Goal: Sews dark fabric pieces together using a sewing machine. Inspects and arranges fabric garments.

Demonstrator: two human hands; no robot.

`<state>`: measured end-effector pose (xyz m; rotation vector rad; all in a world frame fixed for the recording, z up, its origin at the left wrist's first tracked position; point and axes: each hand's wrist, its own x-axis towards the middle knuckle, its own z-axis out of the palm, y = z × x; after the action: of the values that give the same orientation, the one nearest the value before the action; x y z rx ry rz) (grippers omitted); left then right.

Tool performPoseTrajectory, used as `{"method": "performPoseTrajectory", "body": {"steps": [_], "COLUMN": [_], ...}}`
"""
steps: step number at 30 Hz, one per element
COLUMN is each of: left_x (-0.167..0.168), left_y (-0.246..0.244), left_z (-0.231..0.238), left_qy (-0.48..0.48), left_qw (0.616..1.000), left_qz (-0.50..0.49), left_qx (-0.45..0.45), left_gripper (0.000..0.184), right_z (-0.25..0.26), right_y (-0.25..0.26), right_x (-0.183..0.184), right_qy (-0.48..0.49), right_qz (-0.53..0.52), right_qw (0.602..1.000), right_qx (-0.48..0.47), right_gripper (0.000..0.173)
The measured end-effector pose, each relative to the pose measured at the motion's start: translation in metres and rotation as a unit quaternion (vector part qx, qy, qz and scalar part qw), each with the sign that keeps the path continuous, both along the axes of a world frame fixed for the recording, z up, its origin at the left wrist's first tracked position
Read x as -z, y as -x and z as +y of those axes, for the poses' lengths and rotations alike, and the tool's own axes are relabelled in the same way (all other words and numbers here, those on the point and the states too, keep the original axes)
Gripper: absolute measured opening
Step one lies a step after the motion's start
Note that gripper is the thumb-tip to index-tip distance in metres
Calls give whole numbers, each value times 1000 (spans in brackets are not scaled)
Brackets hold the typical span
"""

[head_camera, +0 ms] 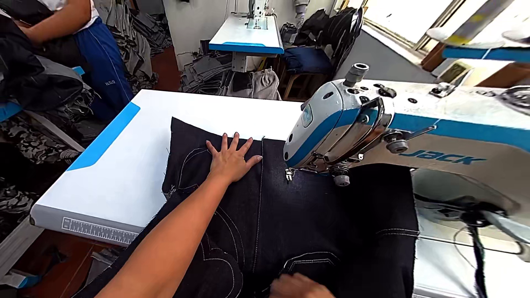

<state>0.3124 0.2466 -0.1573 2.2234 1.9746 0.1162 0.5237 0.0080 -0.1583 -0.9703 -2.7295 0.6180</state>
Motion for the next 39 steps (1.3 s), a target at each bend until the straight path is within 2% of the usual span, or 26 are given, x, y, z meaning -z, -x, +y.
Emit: {"method": "performPoseTrajectory", "body": {"steps": [1, 2, 4, 5, 7, 10, 13, 15, 16, 18, 21, 23, 26, 28, 29, 31, 33, 36, 37, 39], "left_x": [2, 3, 5, 4, 1, 5, 2, -12, -21, -30, -2, 22, 31, 32, 31, 25, 15, -15, -30, -66], "left_y": [0, 0, 2, 3, 1, -2, -3, -6, -8, -12, -19, -17, -11, -9, -9, -9, -8, -7, -9, -18], "left_z": [-3, -6, -12, -13, -8, -5, -9, -25, -39, -78, -123, -134, -135, -132, -131, -131, -135, -157, -168, -190], "left_qy": [-2, -5, -9, -10, -12, -13, -20, -9, -3, -21, -88, -88, -108, -113, -107, -87, -77, -15, 27, 133], "left_qw": [1000, 1000, 1000, 1000, 1000, 999, 999, 999, 999, 991, 948, 942, 945, 945, 946, 947, 942, 934, 933, 927], "left_qz": [0, -2, -6, -9, -18, -36, -38, -25, -22, -39, -68, -54, -38, -40, -43, -46, -52, -70, -79, -97], "left_qx": [3, 6, 11, 14, 14, 14, 8, 17, 36, 125, 299, 319, 306, 303, 302, 305, 323, 351, 351, 337], "left_gripper": [75, 74, 72, 71, 69, 63, 58, 56, 54, 50, 56, 65, 75, 79, 80, 83, 83, 66, 57, 44], "right_z": [8, 19, 46, 55, 60, 54, 46, 39, 35, 23, -10, -38, -100, -144, -162, -183, -191, -191, -192, -195], "right_y": [0, -4, -25, -36, -49, -50, -48, -61, -73, -110, -175, -219, -270, -273, -266, -243, -226, -226, -231, -237], "right_x": [-8, -8, 22, 36, 43, 39, 22, -1, -13, -41, -50, -25, 53, 112, 136, 169, 183, 179, 177, 177], "right_qy": [-46, -93, -188, -214, -231, -211, -130, -76, -88, -139, -242, -227, -80, 88, 158, 225, 205, 187, 182, 184], "right_qz": [39, 37, -31, -58, -92, -120, -140, -65, -5, 81, 82, 24, -60, -84, -89, -114, -147, -145, -133, -136], "right_qw": [996, 988, 961, 949, 941, 941, 949, 965, 966, 950, 871, 831, 805, 779, 762, 726, 711, 698, 702, 716], "right_qx": [62, 119, 202, 223, 230, 235, 251, 243, 242, 267, 418, 508, 584, 615, 622, 640, 657, 676, 675, 660], "right_gripper": [26, 35, 77, 92, 102, 103, 102, 86, 75, 50, 41, 36, 23, 34, 47, 70, 67, 43, 41, 52]}}
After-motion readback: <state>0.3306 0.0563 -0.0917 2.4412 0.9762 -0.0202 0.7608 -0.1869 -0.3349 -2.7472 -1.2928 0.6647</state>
